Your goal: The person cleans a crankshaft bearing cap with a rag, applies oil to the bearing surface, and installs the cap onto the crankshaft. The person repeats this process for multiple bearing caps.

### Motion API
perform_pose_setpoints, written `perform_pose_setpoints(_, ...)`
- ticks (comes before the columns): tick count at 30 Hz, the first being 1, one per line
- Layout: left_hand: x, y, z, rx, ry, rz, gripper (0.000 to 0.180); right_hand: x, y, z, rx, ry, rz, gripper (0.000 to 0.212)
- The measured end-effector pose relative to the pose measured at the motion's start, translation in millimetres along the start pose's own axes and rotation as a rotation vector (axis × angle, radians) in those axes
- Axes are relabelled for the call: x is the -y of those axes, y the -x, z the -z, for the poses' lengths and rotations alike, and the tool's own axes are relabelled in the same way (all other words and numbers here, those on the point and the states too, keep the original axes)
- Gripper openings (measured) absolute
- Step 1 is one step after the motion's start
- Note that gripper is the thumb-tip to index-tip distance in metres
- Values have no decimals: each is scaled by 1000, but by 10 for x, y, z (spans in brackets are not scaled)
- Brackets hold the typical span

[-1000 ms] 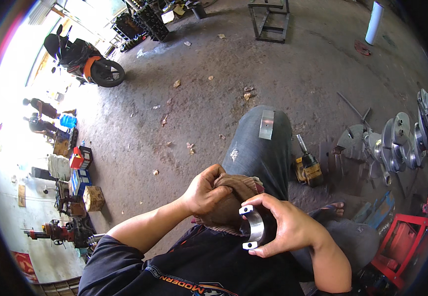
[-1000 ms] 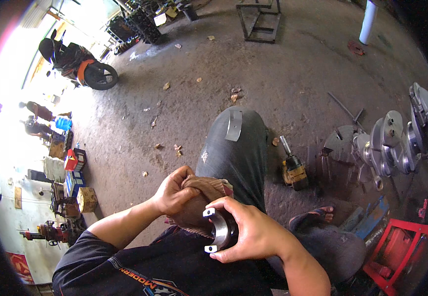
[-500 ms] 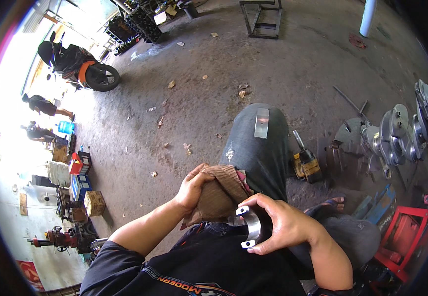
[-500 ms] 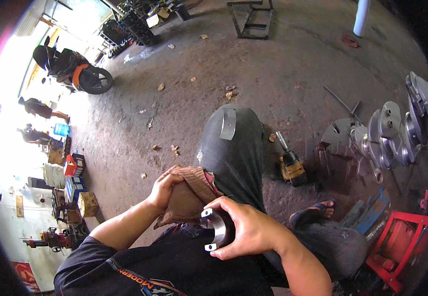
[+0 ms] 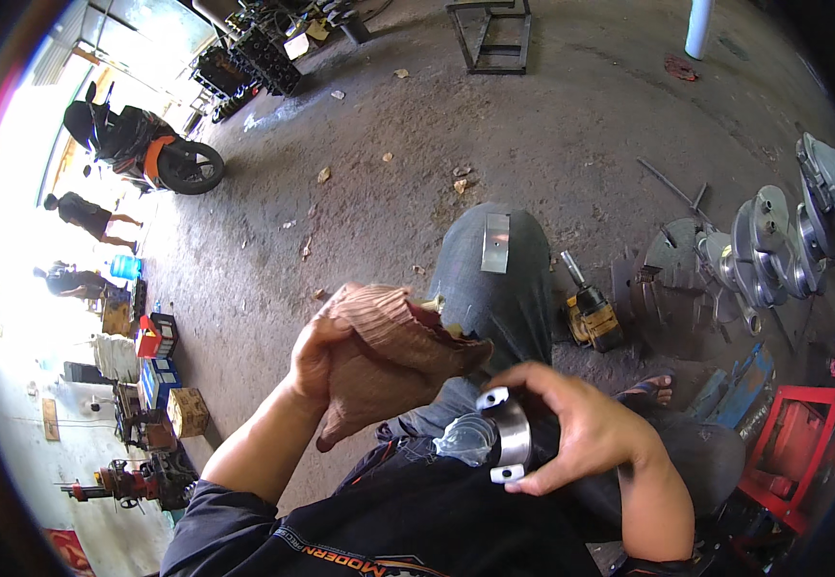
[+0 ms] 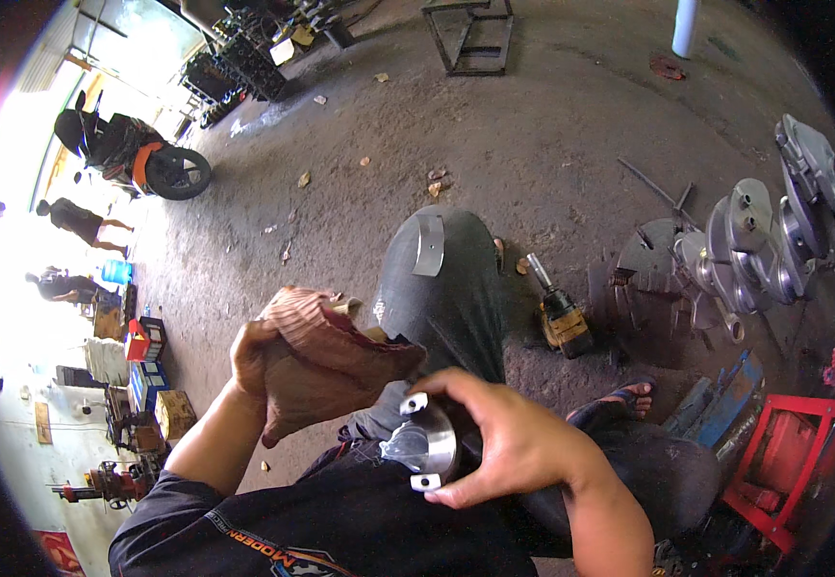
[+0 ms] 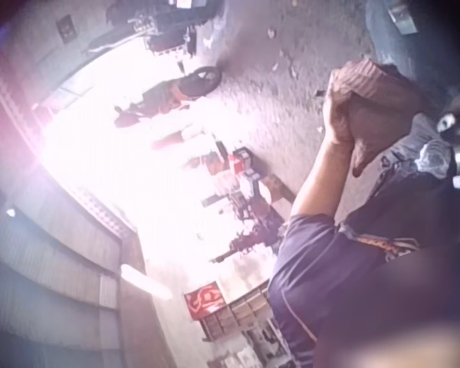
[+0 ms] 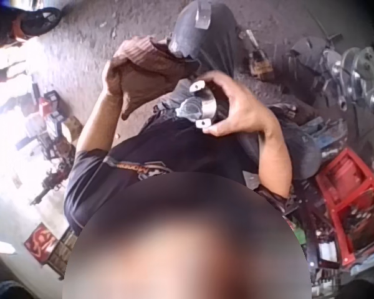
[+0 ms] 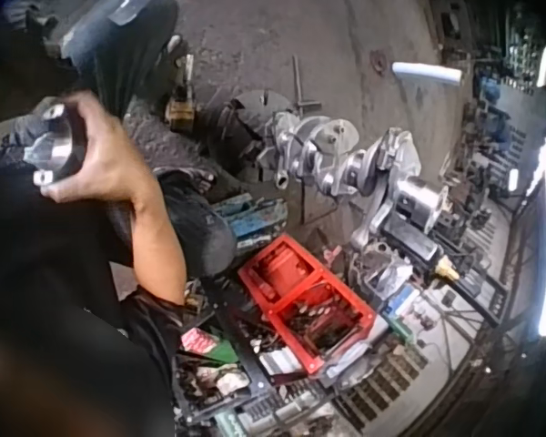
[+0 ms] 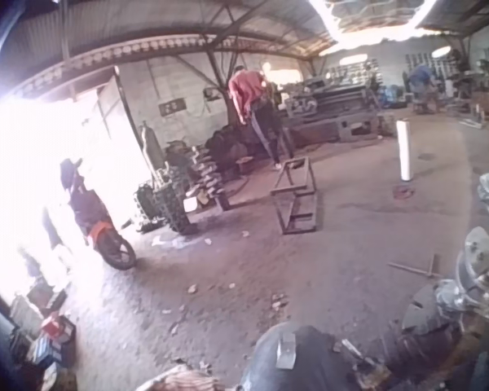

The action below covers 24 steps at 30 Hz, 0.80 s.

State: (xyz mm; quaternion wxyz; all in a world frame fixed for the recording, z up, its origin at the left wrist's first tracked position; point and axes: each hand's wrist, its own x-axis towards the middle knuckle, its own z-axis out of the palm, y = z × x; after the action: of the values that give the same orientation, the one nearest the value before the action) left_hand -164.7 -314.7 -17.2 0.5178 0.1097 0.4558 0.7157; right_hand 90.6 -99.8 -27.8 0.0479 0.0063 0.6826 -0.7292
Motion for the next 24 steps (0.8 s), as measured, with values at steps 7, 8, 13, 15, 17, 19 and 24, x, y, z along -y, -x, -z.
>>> perform_pose_setpoints(7, 19, 74, -643, 391, -1055, -382, 75, 46, 21, 30, -396, -265, 156, 94)
perform_pose_setpoints(8, 136, 45, -731, 495, -1234, -650, 65, 59, 26, 30, -371, -301, 166, 93)
perform_pose_setpoints(13, 531, -23, -941, 644, -1452, -777, 89, 194, 134, 69, -379, -245, 195, 94)
perform_pose_setpoints(15, 581, -9, -982, 676, -1412, -793, 82, 259, 208, 112, -432, -151, 170, 92)
perform_pose_setpoints(17, 598, 20, -1041, 711, -1201, -661, 68, 299, 253, 165, -439, 10, 273, 91)
perform_pose_setpoints(19, 585, 18, -1110, 761, -862, -409, 62, 321, 285, 192, -456, 76, 274, 91)
perform_pose_setpoints(24, 591, -211, -1253, 695, -1391, -880, 74, 302, 309, 268, -490, 5, 236, 87)
